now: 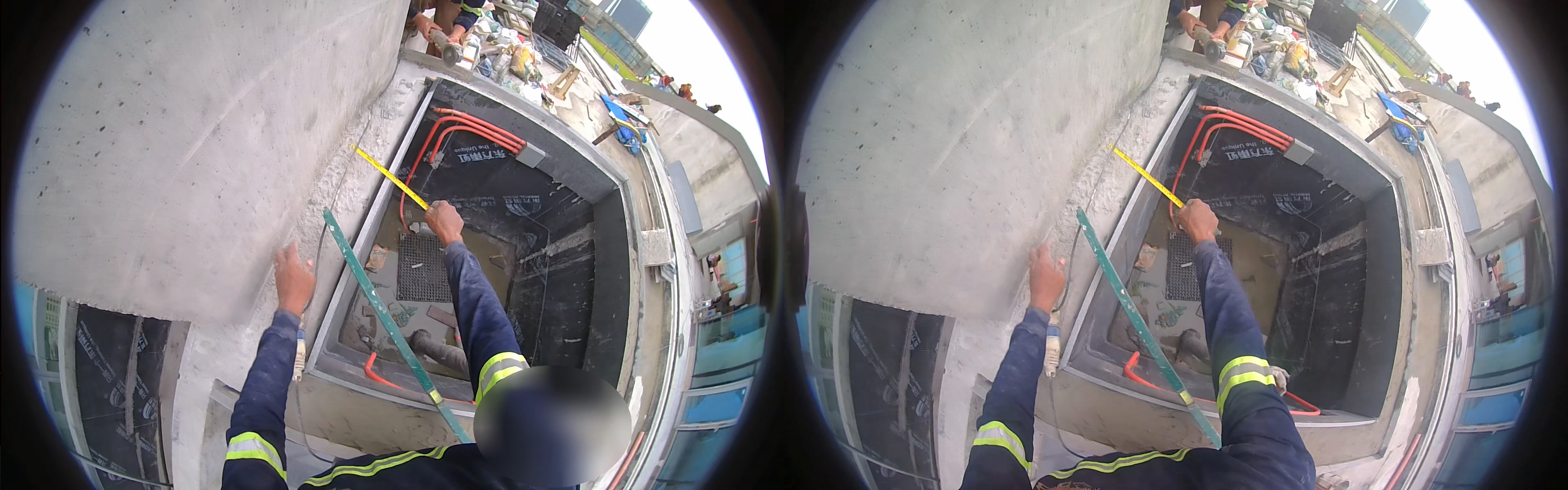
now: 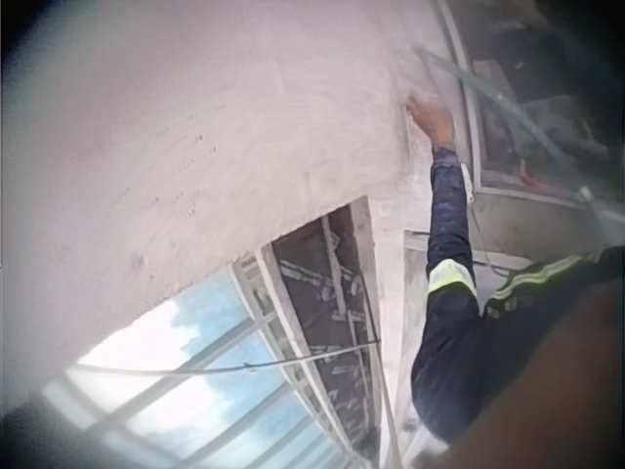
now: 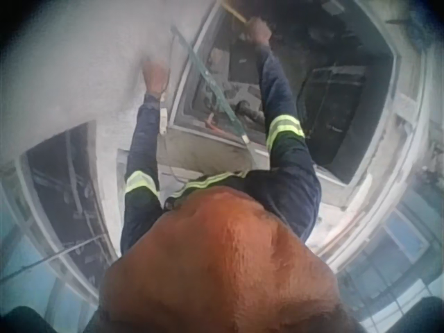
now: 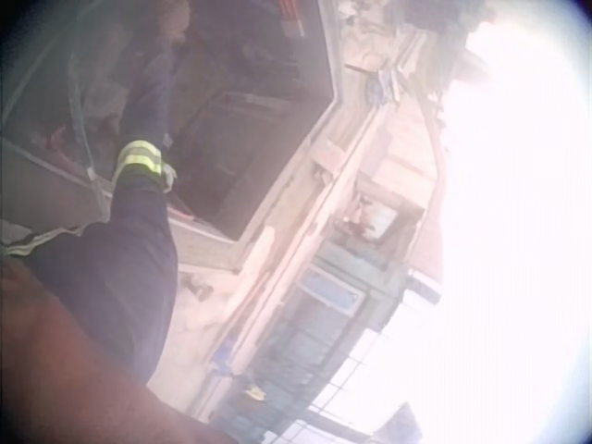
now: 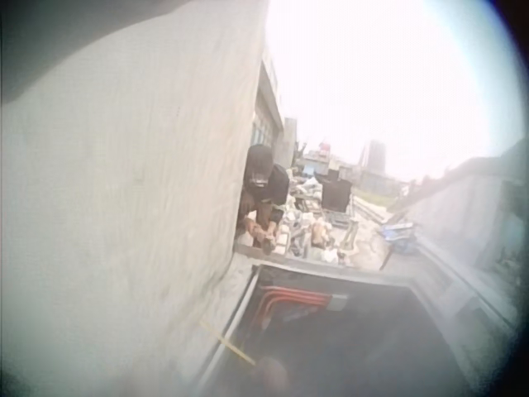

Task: The person measures a concrete ledge with a tape measure, then uses an angle grinder to cut the ledge. The person repeats the measuring and cutting cycle multiple times to refine the cut.

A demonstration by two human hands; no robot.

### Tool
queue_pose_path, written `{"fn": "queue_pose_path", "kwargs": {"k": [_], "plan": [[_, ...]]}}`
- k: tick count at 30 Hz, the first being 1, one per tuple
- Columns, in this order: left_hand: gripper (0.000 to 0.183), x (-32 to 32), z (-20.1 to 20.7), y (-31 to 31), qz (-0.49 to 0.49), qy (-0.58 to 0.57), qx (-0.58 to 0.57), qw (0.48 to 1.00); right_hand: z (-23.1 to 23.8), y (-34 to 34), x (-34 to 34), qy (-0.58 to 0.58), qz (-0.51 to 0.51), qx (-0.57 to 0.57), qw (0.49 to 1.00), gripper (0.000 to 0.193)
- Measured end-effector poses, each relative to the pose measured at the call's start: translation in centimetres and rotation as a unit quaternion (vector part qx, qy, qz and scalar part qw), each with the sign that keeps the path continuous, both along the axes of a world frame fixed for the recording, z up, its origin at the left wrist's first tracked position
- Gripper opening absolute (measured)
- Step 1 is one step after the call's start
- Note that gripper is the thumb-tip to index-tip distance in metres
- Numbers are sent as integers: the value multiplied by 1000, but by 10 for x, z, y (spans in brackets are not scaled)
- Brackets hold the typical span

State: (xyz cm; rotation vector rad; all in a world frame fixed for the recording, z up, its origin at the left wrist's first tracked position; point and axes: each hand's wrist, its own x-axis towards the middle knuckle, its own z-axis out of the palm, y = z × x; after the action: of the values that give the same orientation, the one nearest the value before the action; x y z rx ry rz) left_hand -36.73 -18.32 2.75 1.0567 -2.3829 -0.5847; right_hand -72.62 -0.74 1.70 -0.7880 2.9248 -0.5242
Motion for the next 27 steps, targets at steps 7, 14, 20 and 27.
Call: {"fn": "queue_pose_path", "kwargs": {"k": [7,14,20,27], "plan": [[50,12,26,57,-129,-59,13,990,65,0,36,6,-50,40,998,29],[55,7,22,76,-138,-219,-94,961,99,18,55,-10,-67,47,997,28],[51,4,-8,83,-122,-243,-106,956,110,33,75,-48,-85,47,994,29],[48,3,-19,83,-95,-266,-81,956,116,46,102,-80,-99,6,992,29]]}}
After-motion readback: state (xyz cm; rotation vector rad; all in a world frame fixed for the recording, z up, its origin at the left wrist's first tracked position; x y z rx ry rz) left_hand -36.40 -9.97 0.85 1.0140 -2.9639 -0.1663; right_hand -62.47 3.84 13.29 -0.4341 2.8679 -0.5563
